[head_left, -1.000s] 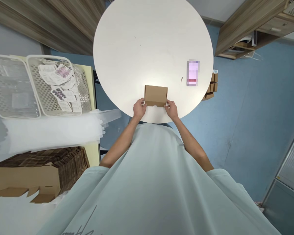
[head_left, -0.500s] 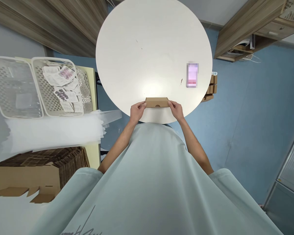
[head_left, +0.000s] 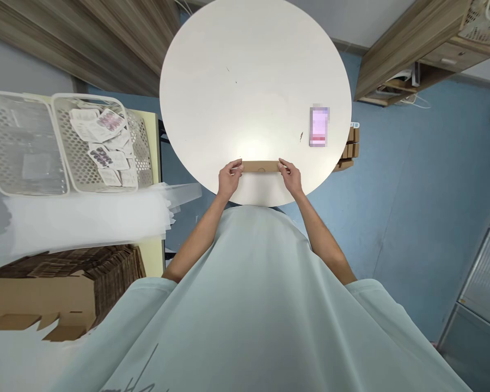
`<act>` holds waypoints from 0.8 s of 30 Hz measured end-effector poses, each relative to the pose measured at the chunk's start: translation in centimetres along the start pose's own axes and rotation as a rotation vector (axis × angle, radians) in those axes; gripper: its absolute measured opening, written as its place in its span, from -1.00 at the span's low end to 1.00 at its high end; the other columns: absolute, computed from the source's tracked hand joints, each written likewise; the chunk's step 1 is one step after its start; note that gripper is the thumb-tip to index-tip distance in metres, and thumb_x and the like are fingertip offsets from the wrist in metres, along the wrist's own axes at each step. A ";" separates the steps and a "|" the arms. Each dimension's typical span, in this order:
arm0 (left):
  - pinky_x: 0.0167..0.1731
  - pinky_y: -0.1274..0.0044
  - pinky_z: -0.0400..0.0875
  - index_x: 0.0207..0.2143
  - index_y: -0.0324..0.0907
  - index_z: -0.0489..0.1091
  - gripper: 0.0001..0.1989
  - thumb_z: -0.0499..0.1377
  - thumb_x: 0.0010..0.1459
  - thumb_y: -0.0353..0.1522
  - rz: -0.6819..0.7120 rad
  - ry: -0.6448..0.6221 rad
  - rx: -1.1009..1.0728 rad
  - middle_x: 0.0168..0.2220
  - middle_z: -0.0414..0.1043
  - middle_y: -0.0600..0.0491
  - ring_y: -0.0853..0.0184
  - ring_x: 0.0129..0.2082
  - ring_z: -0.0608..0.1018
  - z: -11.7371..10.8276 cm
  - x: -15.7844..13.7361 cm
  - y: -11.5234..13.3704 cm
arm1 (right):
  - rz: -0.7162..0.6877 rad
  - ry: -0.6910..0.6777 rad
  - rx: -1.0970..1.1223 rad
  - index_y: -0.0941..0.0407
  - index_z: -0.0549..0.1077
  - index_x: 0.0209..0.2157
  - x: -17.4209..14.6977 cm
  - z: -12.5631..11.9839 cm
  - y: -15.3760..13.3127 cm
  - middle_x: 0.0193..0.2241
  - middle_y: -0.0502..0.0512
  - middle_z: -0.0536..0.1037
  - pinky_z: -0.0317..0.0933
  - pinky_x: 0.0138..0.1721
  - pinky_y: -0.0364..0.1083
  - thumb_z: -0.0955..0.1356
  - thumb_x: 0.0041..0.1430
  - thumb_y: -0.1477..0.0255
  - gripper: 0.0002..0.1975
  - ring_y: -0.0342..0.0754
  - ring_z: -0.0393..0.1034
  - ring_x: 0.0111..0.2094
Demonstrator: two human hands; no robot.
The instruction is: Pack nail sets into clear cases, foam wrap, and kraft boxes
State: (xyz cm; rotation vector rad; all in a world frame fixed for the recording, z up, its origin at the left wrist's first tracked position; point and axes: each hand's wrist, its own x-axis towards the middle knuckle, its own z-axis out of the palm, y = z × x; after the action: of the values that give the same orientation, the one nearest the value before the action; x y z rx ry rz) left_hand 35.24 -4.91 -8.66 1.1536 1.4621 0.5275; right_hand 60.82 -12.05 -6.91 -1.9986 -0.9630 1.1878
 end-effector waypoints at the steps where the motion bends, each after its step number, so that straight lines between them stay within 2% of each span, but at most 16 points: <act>1: 0.08 0.31 0.72 0.22 -0.18 0.64 -0.50 0.32 0.44 -0.05 0.005 -0.001 0.002 0.27 0.66 -0.19 0.13 0.07 0.73 0.0 0.1 0.0 | -0.003 0.007 0.001 0.00 0.63 0.33 0.0 0.1 0.0 0.38 0.21 0.62 0.41 0.41 0.13 0.30 0.56 -0.06 -0.41 0.10 0.53 0.34; 5: 0.06 0.34 0.72 0.19 -0.15 0.65 -0.58 0.30 0.46 -0.11 0.025 -0.006 0.028 0.27 0.66 -0.17 0.14 0.08 0.73 -0.1 0.4 0.2 | -0.005 0.038 -0.040 0.01 0.63 0.30 0.2 0.5 0.0 0.35 0.22 0.64 0.44 0.37 0.10 0.28 0.59 0.00 -0.45 0.08 0.55 0.31; 11: 0.18 0.30 0.66 0.21 -0.15 0.65 -0.61 0.31 0.46 -0.18 0.018 0.007 0.064 0.26 0.67 -0.16 0.11 0.14 0.73 0.0 0.5 0.4 | -0.034 0.059 -0.037 0.07 0.61 0.31 0.2 0.9 0.1 0.34 0.25 0.64 0.45 0.36 0.05 0.27 0.60 0.07 -0.46 0.06 0.57 0.31; 15: 0.28 0.24 0.61 0.23 -0.21 0.64 -0.58 0.37 0.41 -0.23 -0.007 0.011 0.094 0.29 0.65 -0.22 0.07 0.14 0.75 0.1 -0.5 0.3 | 0.007 0.043 -0.043 0.08 0.61 0.33 -0.5 0.6 0.3 0.38 0.27 0.62 0.40 0.43 0.11 0.28 0.60 0.06 -0.45 0.10 0.54 0.37; 19: 0.32 0.25 0.59 0.24 -0.15 0.64 -0.60 0.34 0.41 -0.28 0.015 0.022 0.069 0.32 0.63 -0.16 0.09 0.18 0.74 0.6 -2.0 -0.2 | -0.033 0.019 0.024 0.11 0.61 0.34 -1.9 0.3 1.0 0.38 0.25 0.62 0.42 0.43 0.09 0.33 0.55 0.15 -0.47 0.09 0.56 0.35; 24: 0.31 0.16 0.61 0.17 -0.14 0.65 -0.62 0.39 0.33 -0.34 -0.108 0.020 0.058 0.21 0.71 -0.16 0.02 0.18 0.75 1.8 -3.0 -1.6 | 0.042 0.016 0.082 0.11 0.63 0.30 -3.4 1.0 2.6 0.33 0.25 0.67 0.46 0.41 0.14 0.41 0.46 0.21 -0.50 0.11 0.64 0.27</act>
State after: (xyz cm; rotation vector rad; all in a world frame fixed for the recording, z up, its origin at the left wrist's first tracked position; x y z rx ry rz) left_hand 35.97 -8.69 -8.98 1.1104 1.5560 0.4260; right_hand 59.48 -16.12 -7.86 -1.9697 -0.8547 1.2126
